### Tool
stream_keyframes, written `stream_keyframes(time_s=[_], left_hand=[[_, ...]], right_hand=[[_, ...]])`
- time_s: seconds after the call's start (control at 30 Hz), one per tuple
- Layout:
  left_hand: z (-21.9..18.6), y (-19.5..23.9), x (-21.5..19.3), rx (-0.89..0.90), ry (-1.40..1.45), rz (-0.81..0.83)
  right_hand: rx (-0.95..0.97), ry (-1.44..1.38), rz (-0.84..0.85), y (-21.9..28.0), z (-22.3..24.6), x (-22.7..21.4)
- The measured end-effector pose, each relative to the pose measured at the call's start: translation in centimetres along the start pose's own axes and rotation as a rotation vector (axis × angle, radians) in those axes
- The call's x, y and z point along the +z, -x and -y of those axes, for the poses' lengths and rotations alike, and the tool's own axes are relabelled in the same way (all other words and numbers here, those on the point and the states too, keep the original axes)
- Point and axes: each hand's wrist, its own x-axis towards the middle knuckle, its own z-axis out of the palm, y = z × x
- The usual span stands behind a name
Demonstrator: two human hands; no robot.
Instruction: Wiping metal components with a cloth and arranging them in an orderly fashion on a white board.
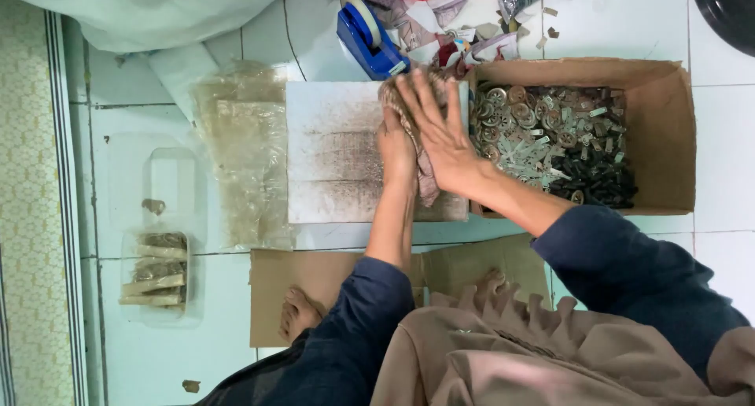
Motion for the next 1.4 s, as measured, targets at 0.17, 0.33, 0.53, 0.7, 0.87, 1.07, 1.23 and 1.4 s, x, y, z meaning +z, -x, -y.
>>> stream_keyframes(time_s=[0.17,0.33,0.53,0.7,0.87,1.07,1.23,1.4], left_hand=[[2.2,-1.3,-1.7,-0.056,-0.210,-0.014],[2.5,-2.3,-1.7,-0.213,-0.144,-0.039],[3.9,-4.3,-1.8,-0.425,0.258,-0.097],[6.2,3.1,2.0,0.064,0.215,0.164],[9.5,-2.5,2.2,0.180,-0.209,-0.120],[9.3,-6.0,0.8,0.128,-0.123,-0.218],[6.2,-7.9,-0.9,-0.068,0.051,-0.284],[2.8,2.7,3.5,-0.156,0.334,0.140]], right_hand=[[-0.159,0.396,0.006,0.0,-4.4,8.7],[-0.349,0.429,-0.199,0.8,-2.7,5.7],[-0.075,-0.707,-0.260,1.0,-3.2,3.0],[0.355,-1.144,-0.234,0.6,-3.8,2.0],[0.473,-1.319,-0.149,0.2,-1.2,2.3],[0.531,-1.498,-0.045,0.8,0.7,1.3],[0.368,-1.220,0.106,2.2,-1.1,-0.5],[0.253,-0.579,-0.219,0.5,-6.7,4.8]])
